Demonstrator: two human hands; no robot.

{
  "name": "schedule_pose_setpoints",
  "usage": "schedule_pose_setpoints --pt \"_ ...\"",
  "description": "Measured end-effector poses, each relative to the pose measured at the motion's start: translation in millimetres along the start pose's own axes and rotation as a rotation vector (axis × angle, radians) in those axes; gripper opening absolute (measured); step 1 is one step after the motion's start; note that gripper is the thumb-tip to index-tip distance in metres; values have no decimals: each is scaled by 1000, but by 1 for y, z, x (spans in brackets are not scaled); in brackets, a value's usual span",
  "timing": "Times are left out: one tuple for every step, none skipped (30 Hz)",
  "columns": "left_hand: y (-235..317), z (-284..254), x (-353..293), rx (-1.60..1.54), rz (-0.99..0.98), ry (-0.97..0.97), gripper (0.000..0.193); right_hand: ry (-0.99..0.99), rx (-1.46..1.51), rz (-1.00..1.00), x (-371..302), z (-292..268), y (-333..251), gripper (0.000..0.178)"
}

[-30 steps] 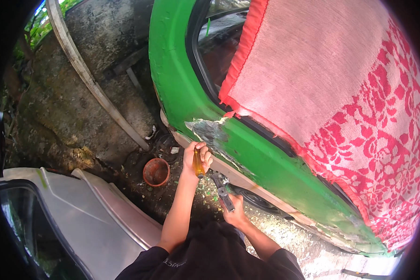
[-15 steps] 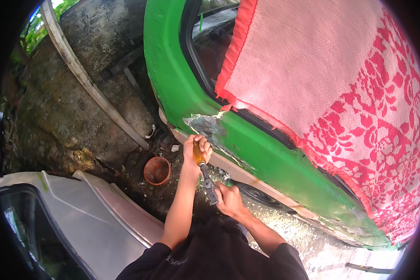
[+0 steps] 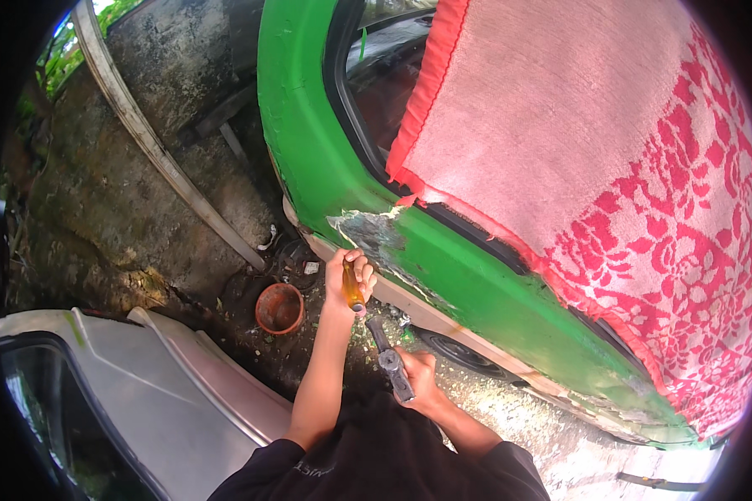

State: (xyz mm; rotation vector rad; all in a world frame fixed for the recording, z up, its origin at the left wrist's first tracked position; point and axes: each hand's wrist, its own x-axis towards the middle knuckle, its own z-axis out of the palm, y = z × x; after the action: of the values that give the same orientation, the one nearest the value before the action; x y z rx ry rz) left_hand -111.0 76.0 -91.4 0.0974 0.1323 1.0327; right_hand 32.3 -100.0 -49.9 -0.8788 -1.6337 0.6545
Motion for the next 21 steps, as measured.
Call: schedule_pose_setpoints --pt "1 -1 0 -7 9 -12 31 -16 -4 0 1 -1 -1 20" --pt "1 -2 0 -19 2 -12 31 -33 -7 1 2 -2 -2 22" --pt "2 -3 -1 -30 -5 -12 32 -49 -11 1 2 -2 -2 23" --pt "2 -5 -1 -41 -12 -12 32 -46 4 -19 1 -2 -2 25" --pt "3 -6 -2 -37 -6 -38 32 -39 17 -43 0 -1 0 27" --pt "3 -6 -4 -33 -1 -65 32 -32 31 -66 0 -1 1 29" --pt "3 -7 -4 -28 4 -91 32 -54 -18 -80 0 1 7 31" --pt "3 -4 -6 -27 2 -61 33 -73 -66 -85 0 3 12 33" --pt "3 1 -6 -25 -2 -30 33 -93 -115 -91 1 4 13 35" --pt "4 4 -5 -23 -5 0 33 -176 -86 36 9 7 17 36" --pt "8 6 -2 -13 -4 24 33 -183 -149 99 7 13 23 36" --pt "7 6 -4 -9 -12 34 33 -189 -213 162 5 17 29 37" --pt "5 6 -7 -5 -20 44 33 -189 -183 156 0 16 28 36" --pt "4 6 -9 -6 -24 55 33 -196 -153 149 -5 14 25 34" --pt "4 7 -7 3 -15 60 33 -202 -124 143 -9 12 22 33" --pt "4 4 -8 2 -16 51 33 -170 -83 93 -9 12 18 34" --pt "4 3 -8 7 -17 39 33 -133 -39 38 -8 12 14 34" --pt "5 2 -8 12 -18 27 32 -97 4 -18 -7 11 10 34" --pt "5 2 -7 11 -9 28 32 -46 5 -99 -5 11 7 37" --pt "5 3 -7 6 -4 29 32 -22 32 -128 -5 13 8 38" --pt "4 5 -6 0 1 29 32 2 59 -157 -6 16 13 38"
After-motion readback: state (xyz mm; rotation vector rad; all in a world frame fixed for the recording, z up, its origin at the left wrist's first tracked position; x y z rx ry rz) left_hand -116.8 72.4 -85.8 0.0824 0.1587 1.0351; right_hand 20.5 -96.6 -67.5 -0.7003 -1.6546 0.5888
